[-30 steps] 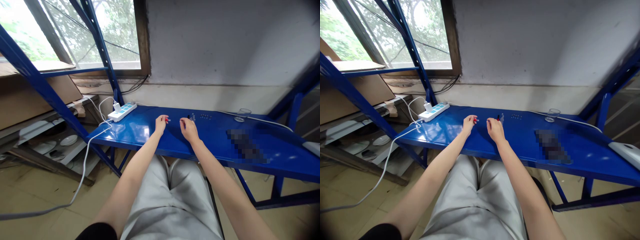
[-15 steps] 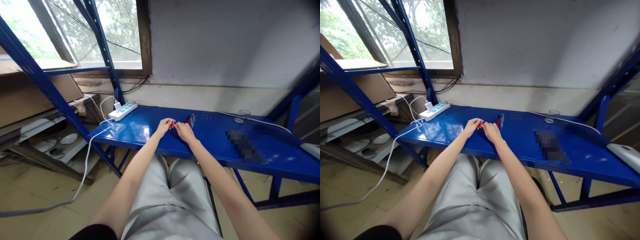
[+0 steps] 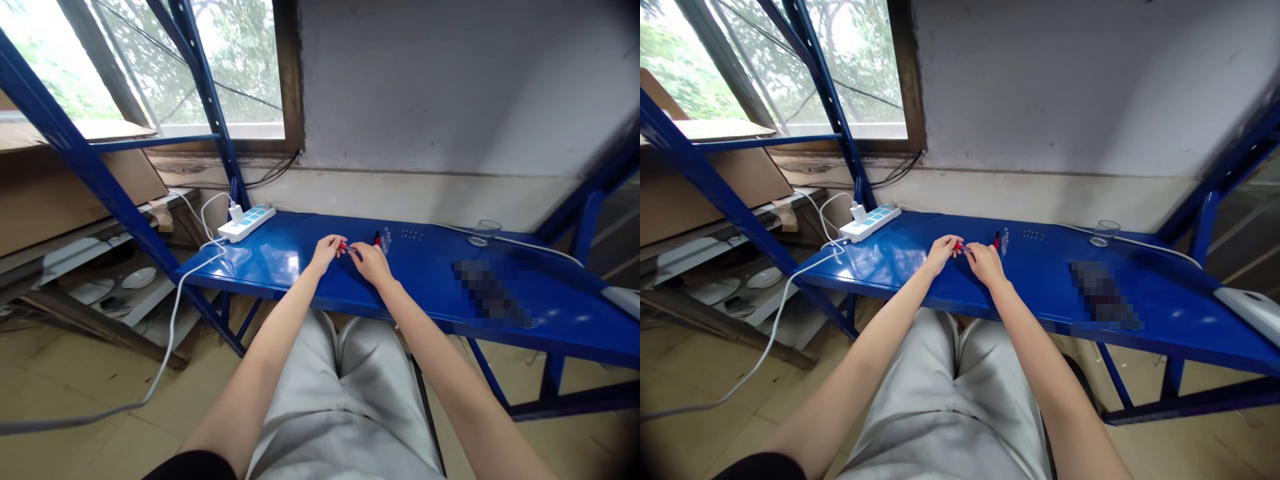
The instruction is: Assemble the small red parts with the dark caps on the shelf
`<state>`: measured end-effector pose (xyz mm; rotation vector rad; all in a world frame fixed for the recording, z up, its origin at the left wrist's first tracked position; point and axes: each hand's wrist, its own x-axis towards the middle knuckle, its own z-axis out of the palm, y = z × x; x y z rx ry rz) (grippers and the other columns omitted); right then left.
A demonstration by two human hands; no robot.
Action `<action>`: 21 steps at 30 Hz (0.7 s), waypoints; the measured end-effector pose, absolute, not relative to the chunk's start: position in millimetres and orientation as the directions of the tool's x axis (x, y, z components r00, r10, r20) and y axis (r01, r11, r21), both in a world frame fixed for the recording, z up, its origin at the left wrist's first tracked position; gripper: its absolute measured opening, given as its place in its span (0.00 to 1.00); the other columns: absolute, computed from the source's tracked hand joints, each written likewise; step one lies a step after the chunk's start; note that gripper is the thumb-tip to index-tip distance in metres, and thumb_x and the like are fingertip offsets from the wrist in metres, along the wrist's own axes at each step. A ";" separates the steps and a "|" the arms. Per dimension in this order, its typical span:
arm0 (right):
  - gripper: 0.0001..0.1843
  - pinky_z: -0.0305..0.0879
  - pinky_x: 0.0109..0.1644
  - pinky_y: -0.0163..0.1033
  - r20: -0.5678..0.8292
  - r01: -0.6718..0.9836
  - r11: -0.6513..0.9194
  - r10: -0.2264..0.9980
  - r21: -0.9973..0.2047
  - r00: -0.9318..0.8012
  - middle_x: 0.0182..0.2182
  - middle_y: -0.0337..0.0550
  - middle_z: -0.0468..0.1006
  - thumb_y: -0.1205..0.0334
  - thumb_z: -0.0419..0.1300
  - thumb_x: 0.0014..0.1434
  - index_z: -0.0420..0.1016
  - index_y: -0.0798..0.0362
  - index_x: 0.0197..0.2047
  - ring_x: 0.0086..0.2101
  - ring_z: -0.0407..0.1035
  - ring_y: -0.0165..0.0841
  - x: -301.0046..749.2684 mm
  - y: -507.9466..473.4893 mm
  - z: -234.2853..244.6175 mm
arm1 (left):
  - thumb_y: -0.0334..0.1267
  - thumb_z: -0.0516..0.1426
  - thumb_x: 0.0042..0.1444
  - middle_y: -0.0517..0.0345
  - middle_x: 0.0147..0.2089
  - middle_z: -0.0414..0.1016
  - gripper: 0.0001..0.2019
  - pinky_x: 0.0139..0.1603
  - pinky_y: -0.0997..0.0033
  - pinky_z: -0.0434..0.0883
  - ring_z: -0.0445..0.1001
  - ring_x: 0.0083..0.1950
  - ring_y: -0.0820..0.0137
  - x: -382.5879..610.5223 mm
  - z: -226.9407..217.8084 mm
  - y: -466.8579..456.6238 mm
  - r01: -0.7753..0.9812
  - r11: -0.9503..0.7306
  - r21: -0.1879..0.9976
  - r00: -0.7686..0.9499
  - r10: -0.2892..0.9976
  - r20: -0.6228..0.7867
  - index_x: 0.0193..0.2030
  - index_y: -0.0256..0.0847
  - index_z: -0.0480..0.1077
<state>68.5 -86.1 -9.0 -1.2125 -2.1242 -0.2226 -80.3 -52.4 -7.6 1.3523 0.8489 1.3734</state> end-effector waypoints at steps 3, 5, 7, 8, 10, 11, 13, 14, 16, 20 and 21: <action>0.12 0.54 0.40 0.39 0.654 0.837 0.516 0.700 -0.184 -0.287 0.36 0.48 0.76 0.60 0.48 0.61 0.70 0.55 0.40 0.35 0.69 0.35 69.3 -86.2 -9.1 | 0.37 0.58 0.52 0.56 0.29 0.71 0.10 0.27 0.76 0.63 0.71 0.28 0.76 -80.3 -4.3 -55.4 -0.302 -0.202 0.932 0.170 0.950 0.261 0.37 0.32 0.68; 0.11 0.54 0.39 0.38 0.680 0.849 0.494 0.690 -0.189 -0.250 0.35 0.47 0.75 0.60 0.48 0.61 0.70 0.55 0.39 0.35 0.68 0.35 70.1 -87.1 -8.5 | 0.35 0.61 0.48 0.55 0.32 0.72 0.12 0.32 0.75 0.65 0.72 0.32 0.74 -80.7 -3.2 -57.2 -0.365 -0.176 0.914 0.216 0.939 0.267 0.39 0.33 0.67; 0.11 0.54 0.37 0.38 0.698 0.853 0.487 0.676 -0.184 -0.235 0.34 0.47 0.75 0.60 0.48 0.61 0.70 0.55 0.38 0.35 0.68 0.35 70.9 -87.8 -7.9 | 0.33 0.63 0.45 0.54 0.33 0.72 0.14 0.34 0.74 0.65 0.73 0.35 0.73 -81.2 -3.5 -58.2 -0.369 -0.175 0.913 0.249 0.928 0.279 0.39 0.32 0.68; 0.11 0.54 0.37 0.38 0.704 0.853 0.490 0.670 -0.179 -0.237 0.34 0.47 0.74 0.60 0.48 0.61 0.69 0.54 0.38 0.36 0.68 0.35 71.2 -87.8 -7.8 | 0.33 0.63 0.44 0.54 0.33 0.72 0.14 0.35 0.73 0.66 0.73 0.35 0.73 -81.2 -4.1 -58.3 -0.357 -0.185 0.916 0.255 0.924 0.286 0.39 0.32 0.68; 0.11 0.54 0.37 0.38 0.710 0.850 0.499 0.660 -0.169 -0.246 0.35 0.47 0.73 0.60 0.48 0.61 0.69 0.54 0.38 0.36 0.67 0.35 71.5 -87.3 -8.1 | 0.35 0.63 0.43 0.54 0.33 0.72 0.14 0.35 0.73 0.66 0.72 0.34 0.73 -81.0 -5.3 -57.9 -0.325 -0.213 0.921 0.246 0.922 0.300 0.37 0.32 0.69; 0.11 0.54 0.37 0.38 0.712 0.848 0.503 0.656 -0.166 -0.249 0.35 0.47 0.73 0.60 0.48 0.61 0.69 0.54 0.38 0.37 0.67 0.35 71.6 -87.0 -8.2 | 0.36 0.63 0.43 0.54 0.32 0.72 0.13 0.34 0.73 0.66 0.72 0.34 0.73 -80.6 -5.7 -57.5 -0.311 -0.230 0.922 0.233 0.923 0.308 0.36 0.31 0.69; 0.11 0.54 0.37 0.38 0.717 0.847 0.504 0.653 -0.168 -0.246 0.35 0.47 0.73 0.59 0.48 0.61 0.69 0.53 0.38 0.37 0.66 0.35 71.7 -86.6 -8.0 | 0.38 0.63 0.43 0.54 0.32 0.72 0.13 0.34 0.72 0.66 0.72 0.33 0.73 -79.8 -5.6 -56.8 -0.288 -0.265 0.920 0.196 0.924 0.327 0.35 0.32 0.70; 0.11 0.53 0.37 0.38 0.719 0.847 0.503 0.653 -0.174 -0.240 0.36 0.47 0.73 0.59 0.48 0.61 0.69 0.53 0.38 0.37 0.66 0.35 71.9 -86.8 -7.5 | 0.39 0.63 0.44 0.54 0.32 0.72 0.14 0.34 0.72 0.67 0.72 0.32 0.73 -79.6 -5.0 -56.4 -0.280 -0.285 0.917 0.167 0.926 0.339 0.35 0.32 0.70; 0.11 0.53 0.37 0.38 0.720 0.846 0.493 0.660 -0.200 -0.215 0.35 0.47 0.72 0.59 0.48 0.61 0.69 0.53 0.38 0.36 0.66 0.34 73.7 -87.9 -5.5 | 0.42 0.62 0.44 0.54 0.32 0.73 0.14 0.32 0.74 0.66 0.71 0.31 0.75 -79.5 -3.1 -55.7 -0.269 -0.327 0.906 0.089 0.928 0.362 0.35 0.33 0.70; 0.11 0.52 0.36 0.37 0.691 0.844 0.439 0.713 -0.307 -0.120 0.29 0.42 0.72 0.57 0.49 0.60 0.70 0.52 0.36 0.31 0.66 0.32 84.8 -92.3 -1.8 | 0.46 0.60 0.46 0.55 0.33 0.73 0.15 0.28 0.76 0.63 0.68 0.29 0.76 -78.3 0.9 -54.8 -0.184 -0.371 0.910 -0.025 0.928 0.373 0.36 0.35 0.70; 0.11 0.52 0.35 0.37 0.677 0.842 0.414 0.731 -0.345 -0.083 0.28 0.41 0.72 0.57 0.50 0.59 0.70 0.52 0.36 0.30 0.66 0.32 89.1 -93.8 -1.6 | 0.46 0.60 0.46 0.55 0.32 0.73 0.15 0.29 0.76 0.63 0.68 0.29 0.76 -76.5 1.7 -54.7 -0.134 -0.378 0.916 -0.014 0.925 0.380 0.35 0.35 0.71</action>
